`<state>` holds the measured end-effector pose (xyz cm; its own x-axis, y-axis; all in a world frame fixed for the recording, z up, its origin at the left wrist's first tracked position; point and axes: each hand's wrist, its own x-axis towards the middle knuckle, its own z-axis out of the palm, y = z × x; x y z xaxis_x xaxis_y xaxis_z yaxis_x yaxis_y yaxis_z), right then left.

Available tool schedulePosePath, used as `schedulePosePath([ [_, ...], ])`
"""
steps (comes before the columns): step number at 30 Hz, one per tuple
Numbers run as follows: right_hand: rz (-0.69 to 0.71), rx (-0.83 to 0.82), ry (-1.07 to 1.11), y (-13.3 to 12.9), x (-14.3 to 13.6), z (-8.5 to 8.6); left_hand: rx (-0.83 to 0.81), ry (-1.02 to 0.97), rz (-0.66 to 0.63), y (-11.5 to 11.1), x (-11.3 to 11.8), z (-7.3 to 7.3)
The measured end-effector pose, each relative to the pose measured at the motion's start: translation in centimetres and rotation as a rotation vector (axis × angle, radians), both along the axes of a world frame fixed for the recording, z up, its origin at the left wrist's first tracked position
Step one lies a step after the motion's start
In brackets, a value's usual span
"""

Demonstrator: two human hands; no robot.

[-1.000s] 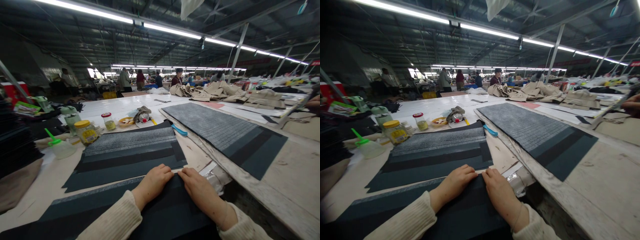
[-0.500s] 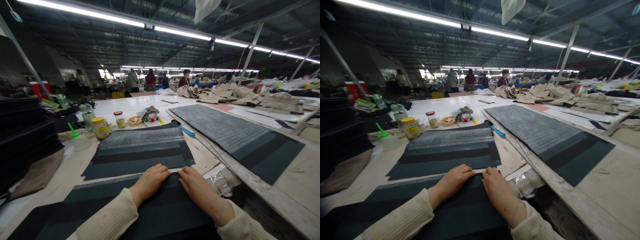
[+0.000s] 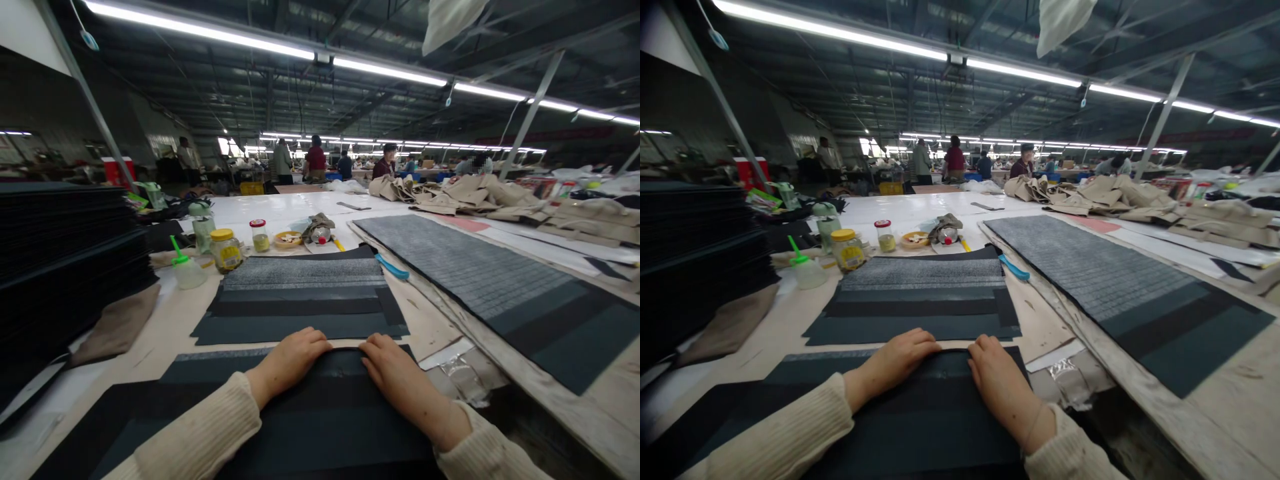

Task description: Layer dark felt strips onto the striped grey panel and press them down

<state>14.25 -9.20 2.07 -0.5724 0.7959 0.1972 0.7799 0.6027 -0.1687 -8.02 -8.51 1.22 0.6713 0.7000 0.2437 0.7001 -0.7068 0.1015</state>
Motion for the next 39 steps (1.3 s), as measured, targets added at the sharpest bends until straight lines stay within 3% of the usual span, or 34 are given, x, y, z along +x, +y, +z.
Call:
schedulePosePath([
  [9,0.061,0.055,-0.059,-0.5,-4.1,-1.4,0.092,0.182,-0.117,-0.2,0.0,0.5],
  [16,0.101,0.085,-0.127,-0.4,-4.7,-0.1,0.012,0.033,0.018,-1.1,-3.7,-0.3],
  [20,0.154,0.11,-0.122,-0.7,-7.0,-0.4,0.043,0.092,-0.015,-1.6,-3.8,0.0],
  [24,0.124,0.142,-0.14,-1.0,-8.2,-1.1,0.032,0.131,-0.05,-1.5,-4.0,0.3],
  [31,0.136,0.151,-0.189,-0.7,-8.3,-0.8,-0.021,-0.003,0.06,-2.7,-8.0,-0.2],
  [39,0.191,0.135,-0.224,-1.7,-12.5,-0.4,0.037,0.092,-0.009,-3.2,-7.7,0.4],
])
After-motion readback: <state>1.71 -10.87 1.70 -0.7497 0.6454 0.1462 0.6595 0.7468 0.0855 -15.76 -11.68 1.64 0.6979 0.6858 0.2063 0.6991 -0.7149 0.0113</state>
